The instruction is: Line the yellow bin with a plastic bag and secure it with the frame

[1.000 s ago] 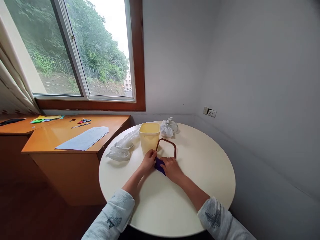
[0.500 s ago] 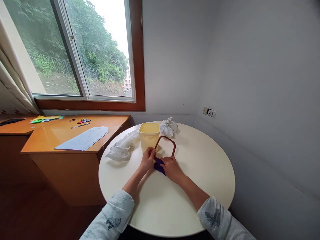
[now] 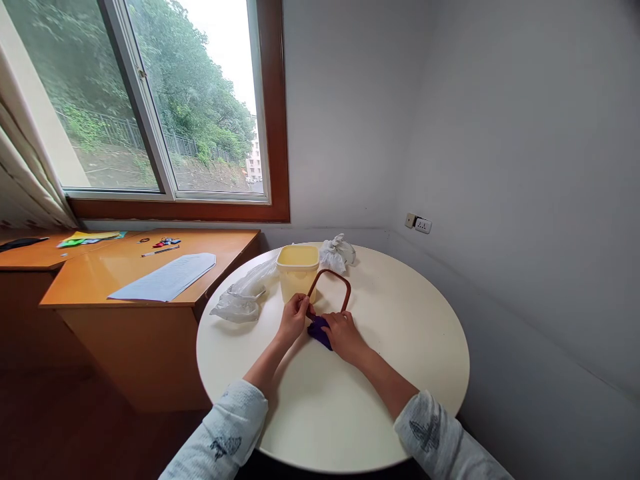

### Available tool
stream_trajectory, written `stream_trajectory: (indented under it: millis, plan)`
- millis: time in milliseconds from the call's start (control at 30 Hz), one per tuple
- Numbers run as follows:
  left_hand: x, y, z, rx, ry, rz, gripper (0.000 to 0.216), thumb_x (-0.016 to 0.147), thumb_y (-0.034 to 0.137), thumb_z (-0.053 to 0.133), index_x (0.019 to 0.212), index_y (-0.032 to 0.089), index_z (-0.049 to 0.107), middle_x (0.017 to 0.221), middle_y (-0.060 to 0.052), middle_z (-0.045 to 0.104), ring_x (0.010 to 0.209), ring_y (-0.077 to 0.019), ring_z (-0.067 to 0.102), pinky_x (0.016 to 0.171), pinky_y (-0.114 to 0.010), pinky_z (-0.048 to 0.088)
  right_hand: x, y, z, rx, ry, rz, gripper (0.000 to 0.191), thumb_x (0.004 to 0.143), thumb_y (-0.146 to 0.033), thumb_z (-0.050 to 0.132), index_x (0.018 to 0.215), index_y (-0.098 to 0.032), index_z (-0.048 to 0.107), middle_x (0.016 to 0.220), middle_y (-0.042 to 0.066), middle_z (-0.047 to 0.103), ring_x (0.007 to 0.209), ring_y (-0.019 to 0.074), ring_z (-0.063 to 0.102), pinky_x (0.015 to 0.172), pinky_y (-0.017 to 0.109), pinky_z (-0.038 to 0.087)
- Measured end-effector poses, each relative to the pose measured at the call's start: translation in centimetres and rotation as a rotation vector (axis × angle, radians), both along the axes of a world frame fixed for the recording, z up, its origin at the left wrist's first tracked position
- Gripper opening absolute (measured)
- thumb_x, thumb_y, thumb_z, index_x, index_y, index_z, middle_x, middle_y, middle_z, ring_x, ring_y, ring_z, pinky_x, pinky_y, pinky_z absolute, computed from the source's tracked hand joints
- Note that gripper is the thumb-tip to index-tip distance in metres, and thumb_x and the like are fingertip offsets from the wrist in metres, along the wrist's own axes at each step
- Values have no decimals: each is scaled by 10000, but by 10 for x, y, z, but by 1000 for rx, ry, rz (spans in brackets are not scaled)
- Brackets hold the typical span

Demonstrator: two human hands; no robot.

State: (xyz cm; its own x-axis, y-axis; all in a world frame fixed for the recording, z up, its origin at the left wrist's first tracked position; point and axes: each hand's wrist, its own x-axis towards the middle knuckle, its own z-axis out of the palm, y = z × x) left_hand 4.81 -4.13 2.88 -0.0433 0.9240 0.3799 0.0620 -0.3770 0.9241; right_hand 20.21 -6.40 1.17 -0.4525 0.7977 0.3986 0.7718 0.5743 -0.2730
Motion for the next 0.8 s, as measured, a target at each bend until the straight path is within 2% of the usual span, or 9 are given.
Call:
stream_trajectory:
  millis: [467,667,800]
  plan:
    - [-3,5,-4,13,-52,58,302,824,490,473,756,196,447,510,72,451,440,-112,507,462,-252,454,-1,1,-3,35,-40,23,193,873,-147,491,1051,-167,563,985,74,653,1023,209,526,924,372,267]
    - [-3,1,3,-18,-61,21,310,806,489,502,741,187,476,541,59,469,469,-116,518,495,-260,459,0,3,-6,38,-44,-2,182,866,-166,506,1034,-162,576,968,75,658,957,225,535,870,369,288]
    - [-3,-1,7,-44,-52,-15,342,788,482,532,651,170,500,589,28,506,527,-119,526,541,-259,450,0,3,-6,50,-27,-11,203,879,-162,479,1062,-163,564,960,67,658,957,214,530,886,364,283]
